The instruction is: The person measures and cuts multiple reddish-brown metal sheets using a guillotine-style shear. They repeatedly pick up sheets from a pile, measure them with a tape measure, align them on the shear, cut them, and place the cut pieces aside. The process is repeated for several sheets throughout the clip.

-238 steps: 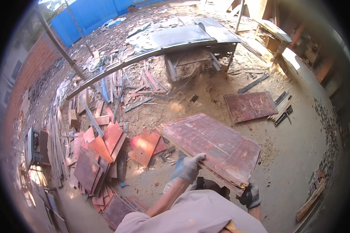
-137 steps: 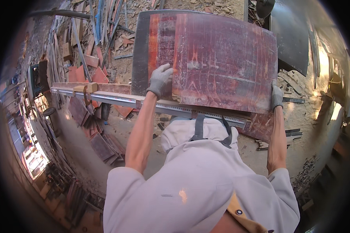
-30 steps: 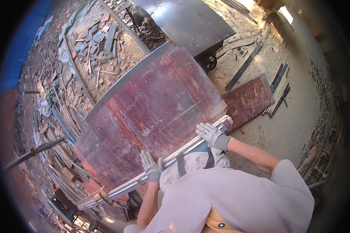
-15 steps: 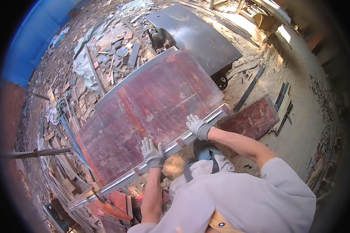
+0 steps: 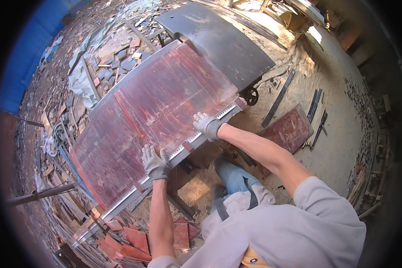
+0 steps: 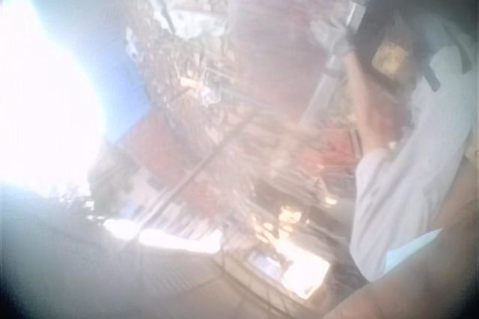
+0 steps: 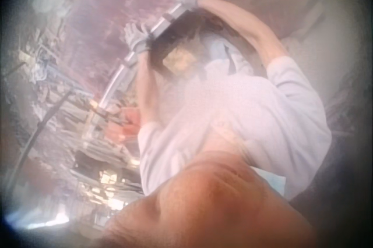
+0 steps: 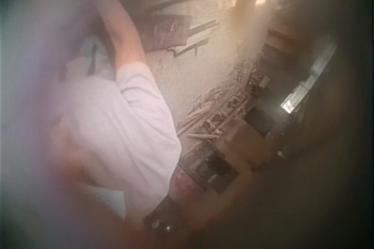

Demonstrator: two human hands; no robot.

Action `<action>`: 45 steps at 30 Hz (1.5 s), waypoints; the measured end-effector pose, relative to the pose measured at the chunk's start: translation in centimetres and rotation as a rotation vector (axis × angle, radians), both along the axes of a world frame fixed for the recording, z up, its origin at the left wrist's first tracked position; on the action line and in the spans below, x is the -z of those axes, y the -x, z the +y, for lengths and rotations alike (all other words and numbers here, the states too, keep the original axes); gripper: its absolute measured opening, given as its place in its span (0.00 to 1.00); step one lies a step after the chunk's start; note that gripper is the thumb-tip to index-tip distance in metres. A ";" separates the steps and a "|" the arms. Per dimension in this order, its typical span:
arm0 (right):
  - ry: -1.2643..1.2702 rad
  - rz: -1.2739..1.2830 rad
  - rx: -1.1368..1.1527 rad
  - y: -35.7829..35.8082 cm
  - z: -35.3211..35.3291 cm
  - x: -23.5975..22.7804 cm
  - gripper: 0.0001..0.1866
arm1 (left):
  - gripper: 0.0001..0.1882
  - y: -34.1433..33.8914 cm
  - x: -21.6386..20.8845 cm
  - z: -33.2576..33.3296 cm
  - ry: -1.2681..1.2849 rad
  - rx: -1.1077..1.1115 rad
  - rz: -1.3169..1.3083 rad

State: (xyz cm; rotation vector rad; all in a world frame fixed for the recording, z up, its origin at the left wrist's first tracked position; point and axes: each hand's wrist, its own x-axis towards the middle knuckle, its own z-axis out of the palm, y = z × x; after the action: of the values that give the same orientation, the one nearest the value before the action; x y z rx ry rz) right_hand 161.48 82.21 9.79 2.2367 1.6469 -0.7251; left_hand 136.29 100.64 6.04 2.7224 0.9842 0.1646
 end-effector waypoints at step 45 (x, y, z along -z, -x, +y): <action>-0.042 0.000 0.024 2.6 -7.9 -1.2 0.53 | 0.31 2.3 -2.2 -8.2 -0.019 -0.010 -0.078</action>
State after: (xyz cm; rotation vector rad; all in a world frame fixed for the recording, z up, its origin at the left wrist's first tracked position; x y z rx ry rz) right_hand 158.90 74.33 10.95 2.2887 1.6530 -0.7027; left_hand 133.95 92.42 8.25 2.7061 0.9797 0.2820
